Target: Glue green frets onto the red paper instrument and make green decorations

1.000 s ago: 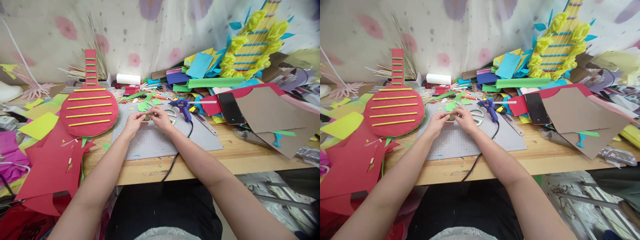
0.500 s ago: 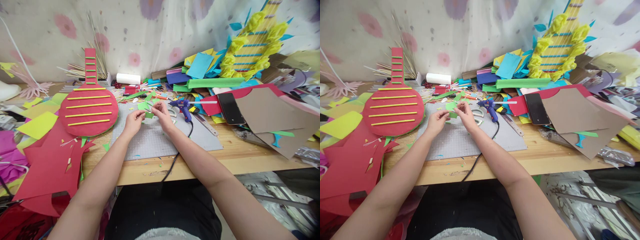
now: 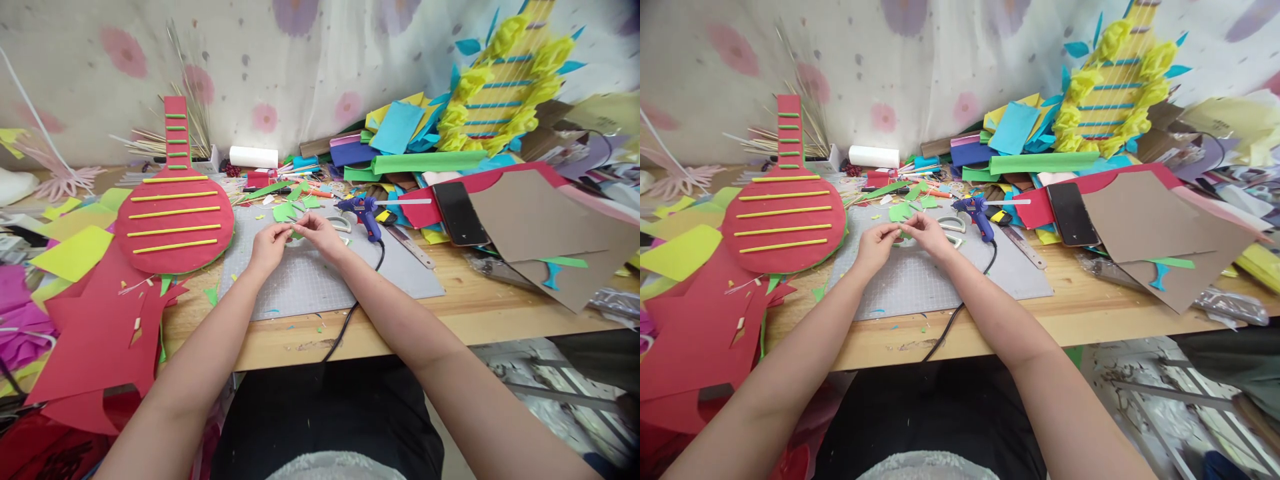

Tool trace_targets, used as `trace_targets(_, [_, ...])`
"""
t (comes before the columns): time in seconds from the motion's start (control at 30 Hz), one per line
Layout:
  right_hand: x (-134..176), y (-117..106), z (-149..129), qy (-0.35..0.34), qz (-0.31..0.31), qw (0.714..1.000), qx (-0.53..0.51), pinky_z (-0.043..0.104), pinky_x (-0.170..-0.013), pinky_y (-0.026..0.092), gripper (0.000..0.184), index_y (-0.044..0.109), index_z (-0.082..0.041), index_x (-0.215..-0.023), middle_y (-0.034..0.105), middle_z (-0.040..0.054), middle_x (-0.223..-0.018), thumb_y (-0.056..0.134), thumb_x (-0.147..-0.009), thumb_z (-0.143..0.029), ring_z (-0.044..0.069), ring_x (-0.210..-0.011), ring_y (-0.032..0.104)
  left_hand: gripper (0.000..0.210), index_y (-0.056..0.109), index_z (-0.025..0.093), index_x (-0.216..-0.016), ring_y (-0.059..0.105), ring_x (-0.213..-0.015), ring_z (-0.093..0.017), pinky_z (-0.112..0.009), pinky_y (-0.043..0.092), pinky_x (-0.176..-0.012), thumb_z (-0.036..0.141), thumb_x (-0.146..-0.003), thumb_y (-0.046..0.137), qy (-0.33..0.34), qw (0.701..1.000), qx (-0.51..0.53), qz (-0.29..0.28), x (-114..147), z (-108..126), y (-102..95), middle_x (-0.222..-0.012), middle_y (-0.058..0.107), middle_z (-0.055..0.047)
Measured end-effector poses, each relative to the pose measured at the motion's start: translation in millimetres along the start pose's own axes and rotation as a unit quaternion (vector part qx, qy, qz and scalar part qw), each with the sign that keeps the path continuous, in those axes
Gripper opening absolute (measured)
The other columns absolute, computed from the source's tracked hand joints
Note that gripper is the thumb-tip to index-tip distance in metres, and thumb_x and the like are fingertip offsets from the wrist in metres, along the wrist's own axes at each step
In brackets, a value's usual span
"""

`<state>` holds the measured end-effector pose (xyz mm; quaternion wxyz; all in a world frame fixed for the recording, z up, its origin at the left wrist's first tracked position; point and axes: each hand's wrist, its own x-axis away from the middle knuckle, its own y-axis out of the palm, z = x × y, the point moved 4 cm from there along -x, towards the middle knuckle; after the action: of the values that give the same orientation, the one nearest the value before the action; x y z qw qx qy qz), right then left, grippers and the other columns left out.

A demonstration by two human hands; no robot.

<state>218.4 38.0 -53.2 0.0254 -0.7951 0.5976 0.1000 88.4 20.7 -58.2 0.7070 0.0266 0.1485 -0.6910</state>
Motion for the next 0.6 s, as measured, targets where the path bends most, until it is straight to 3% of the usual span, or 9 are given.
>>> trace_targets(0.23, [-3.4, -1.2, -0.4, -0.029, -0.016, 0.999, 0.029, 0.028, -0.068, 0.042, 0.031, 0.051, -0.019, -0.070, 0.056, -0.0027, -0.069, 0.070, -0.064, -0.043, 0.010, -0.066, 0.050, 0.032, 0.072, 0.016, -0.080, 0.063, -0.074, -0.015, -0.034, 0.054, -0.074, 0.040, -0.060, 0.072, -0.064, 0.991, 0.114, -0.012, -0.9, 1.8, 1.3, -0.082, 0.070, -0.005])
trace_targets(0.43, [-4.1, -6.8, -3.2, -0.012, -0.007, 0.994, 0.105, 0.028, -0.065, 0.042, 0.022, 0.053, -0.018, -0.067, 0.056, -0.0021, -0.067, 0.068, -0.066, -0.034, 0.011, -0.064, 0.050, 0.032, 0.072, 0.015, -0.077, 0.061, -0.075, -0.014, -0.034, 0.053, -0.077, 0.038, -0.055, 0.076, -0.137, 0.973, 0.172, -0.073, 4.3, 7.9, 3.6, -0.080, 0.069, -0.003])
trace_targets(0.6, [-1.9, -6.5, -6.5, 0.008, -0.017, 0.992, 0.121, 0.028, -0.065, 0.043, 0.020, 0.052, -0.018, -0.068, 0.058, -0.0017, -0.068, 0.068, -0.066, -0.030, 0.011, -0.065, 0.052, 0.035, 0.071, 0.014, -0.071, 0.060, -0.069, -0.013, -0.033, 0.054, -0.072, 0.044, -0.053, 0.077, -0.165, 0.968, 0.184, -0.041, 5.3, 5.6, 4.1, -0.072, 0.067, -0.003])
